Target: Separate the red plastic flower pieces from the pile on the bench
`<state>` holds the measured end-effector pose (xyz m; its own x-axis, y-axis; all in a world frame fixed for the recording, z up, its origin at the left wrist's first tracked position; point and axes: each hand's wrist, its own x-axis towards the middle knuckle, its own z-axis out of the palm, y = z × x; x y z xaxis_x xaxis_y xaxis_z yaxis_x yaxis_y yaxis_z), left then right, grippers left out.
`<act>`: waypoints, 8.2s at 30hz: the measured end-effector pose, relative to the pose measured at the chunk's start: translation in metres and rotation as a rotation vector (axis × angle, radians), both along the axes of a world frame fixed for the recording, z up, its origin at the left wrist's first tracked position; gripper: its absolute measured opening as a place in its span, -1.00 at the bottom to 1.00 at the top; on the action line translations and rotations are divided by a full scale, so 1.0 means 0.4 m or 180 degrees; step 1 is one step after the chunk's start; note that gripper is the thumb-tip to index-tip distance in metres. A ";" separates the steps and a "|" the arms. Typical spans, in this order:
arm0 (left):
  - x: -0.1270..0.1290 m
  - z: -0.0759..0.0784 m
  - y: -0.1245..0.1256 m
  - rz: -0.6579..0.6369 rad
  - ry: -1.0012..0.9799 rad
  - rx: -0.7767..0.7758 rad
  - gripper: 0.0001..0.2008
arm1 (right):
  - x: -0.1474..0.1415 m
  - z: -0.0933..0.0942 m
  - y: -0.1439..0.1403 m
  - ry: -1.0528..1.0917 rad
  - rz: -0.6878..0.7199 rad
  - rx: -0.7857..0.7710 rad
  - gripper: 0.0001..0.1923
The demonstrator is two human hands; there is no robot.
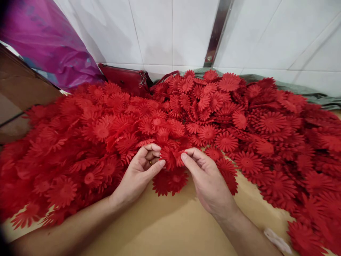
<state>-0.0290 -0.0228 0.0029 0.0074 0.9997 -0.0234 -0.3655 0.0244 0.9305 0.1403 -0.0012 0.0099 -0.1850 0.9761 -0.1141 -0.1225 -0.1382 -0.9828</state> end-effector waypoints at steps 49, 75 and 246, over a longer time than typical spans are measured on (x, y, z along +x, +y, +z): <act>-0.011 0.005 0.008 0.0017 0.0490 -0.0300 -0.72 | 0.029 -0.009 0.022 -0.0040 -0.0400 0.0212 -0.83; -0.009 0.004 -0.014 0.0761 0.0731 0.0663 -0.92 | 0.026 0.009 -0.006 -0.1680 -0.0650 0.2044 -0.85; -0.010 0.003 0.000 0.0048 0.0394 -0.0165 -0.76 | 0.008 0.027 -0.002 -0.0052 0.0094 -0.0297 -0.68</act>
